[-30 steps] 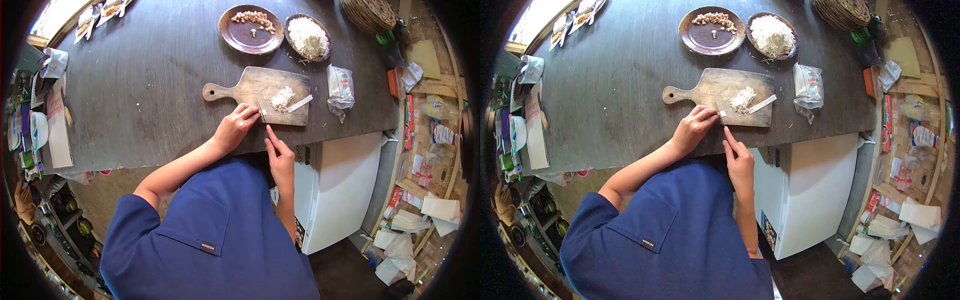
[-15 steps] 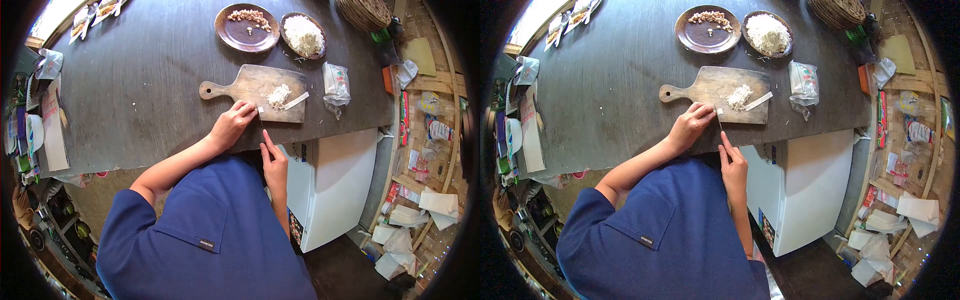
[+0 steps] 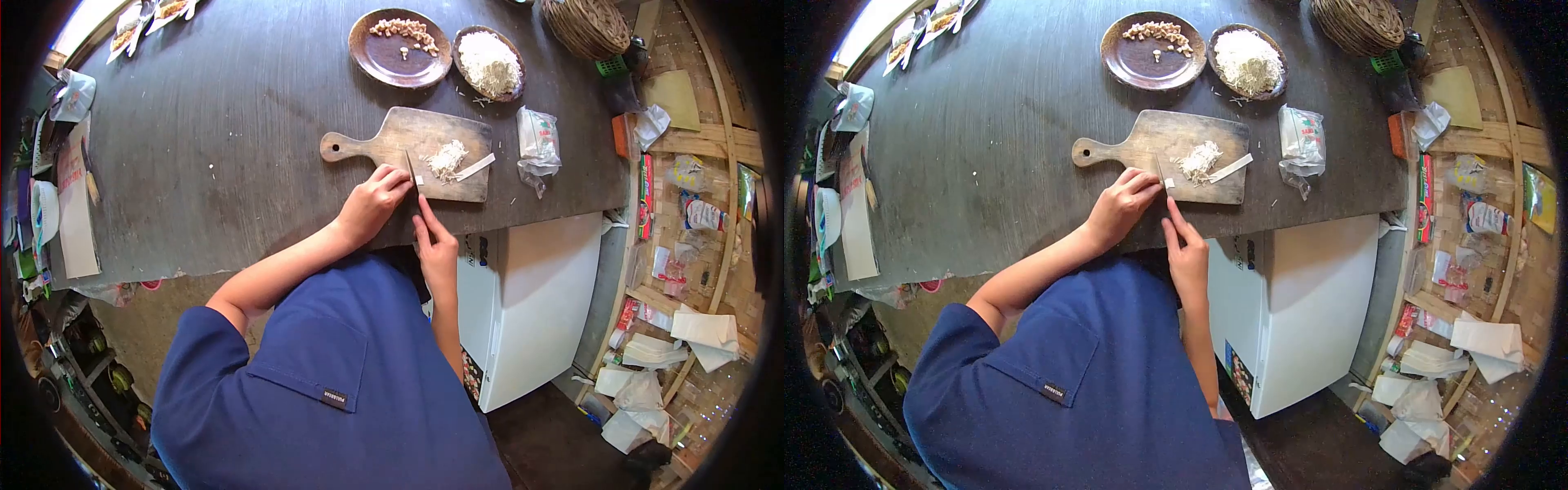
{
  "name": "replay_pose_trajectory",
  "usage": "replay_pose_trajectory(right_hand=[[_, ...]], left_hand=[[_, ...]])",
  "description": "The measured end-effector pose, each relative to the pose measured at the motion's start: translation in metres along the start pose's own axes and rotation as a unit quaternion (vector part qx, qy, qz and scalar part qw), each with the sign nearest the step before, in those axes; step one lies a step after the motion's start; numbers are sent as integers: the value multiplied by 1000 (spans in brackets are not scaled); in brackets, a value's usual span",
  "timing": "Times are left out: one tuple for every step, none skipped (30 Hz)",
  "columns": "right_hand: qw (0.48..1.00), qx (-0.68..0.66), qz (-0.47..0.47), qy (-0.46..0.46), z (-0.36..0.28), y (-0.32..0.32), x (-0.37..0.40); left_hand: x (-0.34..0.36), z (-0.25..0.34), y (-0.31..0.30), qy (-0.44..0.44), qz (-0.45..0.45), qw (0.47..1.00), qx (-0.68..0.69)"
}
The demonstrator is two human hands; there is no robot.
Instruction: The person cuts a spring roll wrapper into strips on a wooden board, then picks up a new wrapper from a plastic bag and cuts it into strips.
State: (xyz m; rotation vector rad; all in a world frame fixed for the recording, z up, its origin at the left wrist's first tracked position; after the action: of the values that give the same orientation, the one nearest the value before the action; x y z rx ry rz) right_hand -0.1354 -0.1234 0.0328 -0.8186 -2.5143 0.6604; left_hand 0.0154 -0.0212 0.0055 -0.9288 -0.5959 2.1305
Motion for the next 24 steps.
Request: replay_pose_trajectory(right_hand=[[1000, -27, -7, 6, -4, 1, -6], [998, -54, -13, 10, -8, 2, -10], [999, -38, 1, -3, -6, 3, -9], [999, -39, 1, -10, -3, 3, -5], [999, 0, 14, -41, 1, 1, 3], [996, 41, 28, -69, 0, -2, 11], [998, 36, 21, -43, 1, -4, 18], [998, 41, 23, -40, 1, -6, 19], [999, 41, 5, 10, -4, -7, 19], [997, 39, -14, 60, -6, -6, 17], [999, 24, -10, 44, -5, -3, 10], [999, 24, -11, 45, -5, 1, 3], [1000, -1, -4, 29, -7, 4, -5], [1000, -28, 3, 12, -8, 6, -9], [1000, -19, 7, 13, -6, 6, -10], [1000, -19, 8, 9, -5, 5, -6], [1000, -22, 13, 4, -5, 3, 1], [1000, -25, 17, 2, -6, 1, 9], [1000, -7, 2, 24, -8, -2, 16], [1000, -5, 3, 26, -7, -1, 17], [1000, 0, 13, 17, -5, 3, 18], [1000, 5, 22, 8, -3, 5, 17], [1000, 8, 24, -8, -1, 8, 11], [1000, 7, 26, -5, -3, 10, 3]], left_hand=[[0, 1, -1, -5, -4, 1000, -1], [-2, 1, -2, -8, -6, 1000, -3], [0, -1, 0, -20, -9, 1000, 4], [-1, -2, 0, -18, -4, 1000, -1], [-1, -2, -1, -13, 8, 1000, 15], [-1, -2, 0, -9, 18, 999, 34], [-2, -4, 1, -10, 18, 999, 36], [-2, -5, 3, -10, 19, 999, 42], [-2, -5, 2, -2, 20, 999, 30], [-2, -4, 0, 5, 21, 1000, 17], [-4, -3, -2, 5, 8, 1000, 11], [-2, -3, -1, 4, 7, 1000, 11], [-2, -3, -2, 6, 10, 1000, 14], [-3, -4, -4, 8, 14, 1000, 16], [-3, -4, -4, 11, 15, 1000, 14], [-2, -3, -2, 4, 18, 1000, 23], [-2, -3, -2, -3, 22, 999, 33], [-3, -4, -3, -4, 24, 999, 32], [-2, -3, -4, -7, 20, 999, 31], [-2, -2, -4, -10, 15, 999, 32], [-2, -3, -3, -3, 17, 999, 30], [-2, -3, -2, -3, 16, 999, 33], [-3, -3, -3, -1, 18, 999, 29], [-3, -4, -4, 1, 18, 1000, 25]])
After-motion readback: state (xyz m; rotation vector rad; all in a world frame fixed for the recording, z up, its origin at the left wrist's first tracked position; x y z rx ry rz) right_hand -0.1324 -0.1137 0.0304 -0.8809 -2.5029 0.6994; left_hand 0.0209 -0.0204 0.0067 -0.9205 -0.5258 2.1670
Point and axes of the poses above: each hand's wrist, its own x-axis away from the middle knuckle, its own y-axis out of the palm, z = x × y, the point moved 2 cm from there along -x, towards the middle knuckle, and after that the axes turned 5 degrees about x, right-handed, at the moved point
